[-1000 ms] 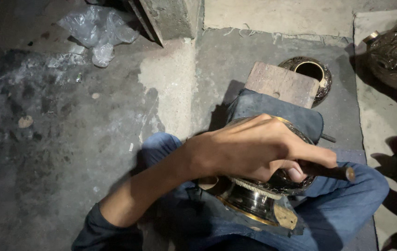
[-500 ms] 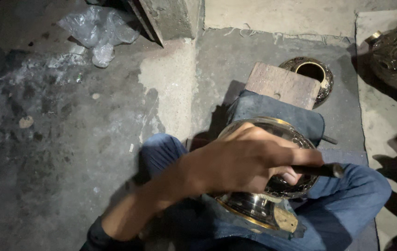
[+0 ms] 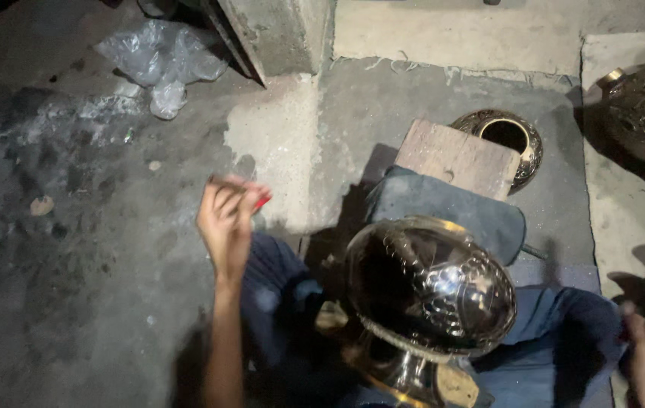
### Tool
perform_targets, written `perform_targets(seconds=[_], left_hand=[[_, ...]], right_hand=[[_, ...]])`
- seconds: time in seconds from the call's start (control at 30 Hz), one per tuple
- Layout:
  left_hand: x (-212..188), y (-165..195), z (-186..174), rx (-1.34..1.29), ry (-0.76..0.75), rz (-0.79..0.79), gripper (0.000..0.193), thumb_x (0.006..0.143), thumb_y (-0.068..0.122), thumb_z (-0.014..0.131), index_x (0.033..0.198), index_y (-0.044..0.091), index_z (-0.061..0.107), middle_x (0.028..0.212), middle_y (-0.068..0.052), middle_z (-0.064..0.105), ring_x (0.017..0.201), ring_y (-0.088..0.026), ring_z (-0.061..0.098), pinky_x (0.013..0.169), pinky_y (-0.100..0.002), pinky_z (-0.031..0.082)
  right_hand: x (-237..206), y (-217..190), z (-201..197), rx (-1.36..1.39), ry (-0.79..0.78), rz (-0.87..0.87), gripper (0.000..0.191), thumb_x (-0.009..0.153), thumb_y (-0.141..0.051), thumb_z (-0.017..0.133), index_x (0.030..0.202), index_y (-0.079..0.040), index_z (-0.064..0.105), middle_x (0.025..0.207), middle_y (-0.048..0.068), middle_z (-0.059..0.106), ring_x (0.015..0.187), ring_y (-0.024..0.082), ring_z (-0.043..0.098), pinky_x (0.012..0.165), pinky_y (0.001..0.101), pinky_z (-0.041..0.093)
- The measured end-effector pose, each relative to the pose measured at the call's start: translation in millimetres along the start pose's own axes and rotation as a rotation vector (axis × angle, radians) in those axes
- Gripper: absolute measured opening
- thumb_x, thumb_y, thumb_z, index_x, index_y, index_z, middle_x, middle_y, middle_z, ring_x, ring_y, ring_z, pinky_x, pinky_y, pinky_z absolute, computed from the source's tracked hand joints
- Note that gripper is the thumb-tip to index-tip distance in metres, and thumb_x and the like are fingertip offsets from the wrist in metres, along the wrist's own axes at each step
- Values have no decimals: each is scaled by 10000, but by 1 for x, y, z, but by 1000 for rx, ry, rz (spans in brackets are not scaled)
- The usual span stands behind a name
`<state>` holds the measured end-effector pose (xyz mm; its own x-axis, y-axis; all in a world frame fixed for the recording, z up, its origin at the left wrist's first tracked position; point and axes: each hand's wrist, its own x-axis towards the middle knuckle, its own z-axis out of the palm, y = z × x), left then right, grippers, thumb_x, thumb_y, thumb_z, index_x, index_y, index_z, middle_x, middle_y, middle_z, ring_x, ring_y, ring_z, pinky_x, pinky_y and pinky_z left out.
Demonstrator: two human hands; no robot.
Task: The person sits cross-legged and uses a small chisel and a wooden mallet to engrave a decorative pattern on a polished metal vessel. They repeatedly tap the chisel along the surface, rotating the vessel to access different areas.
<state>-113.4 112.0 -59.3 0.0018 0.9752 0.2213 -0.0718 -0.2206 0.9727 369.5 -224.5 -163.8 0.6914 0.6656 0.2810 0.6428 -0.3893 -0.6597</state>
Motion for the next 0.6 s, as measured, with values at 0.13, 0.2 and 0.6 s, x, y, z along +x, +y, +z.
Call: perform_targets(seconds=[0.13,0.2,0.6], left_hand=[[-13,-57,-17,233,69,145,126,983,-89,617,1096,-31,621,1027,-112,741,943,-170,728,886,-297,610],[-17,-70,-19,358,91,120,93,977,-74,616,1059,-34,628,985,-110,754,911,-164,741,870,-290,612],[-25,-64,-3,145,57,88,159,985,2,670,1128,-2,602,1025,-148,736,950,-226,732,846,-340,614]], right_hand=[[-56,30,29,-80,137,56,488,932,-245,807,1231,66,581,1118,179,700,1041,304,691,969,422,524],[-65,29,43,-190,127,222,491,887,-257,839,1204,34,602,1045,184,713,977,359,693,929,474,524],[-53,-6,39,-247,105,350,399,859,-318,884,1038,-25,682,872,182,726,848,379,673,777,499,523]])
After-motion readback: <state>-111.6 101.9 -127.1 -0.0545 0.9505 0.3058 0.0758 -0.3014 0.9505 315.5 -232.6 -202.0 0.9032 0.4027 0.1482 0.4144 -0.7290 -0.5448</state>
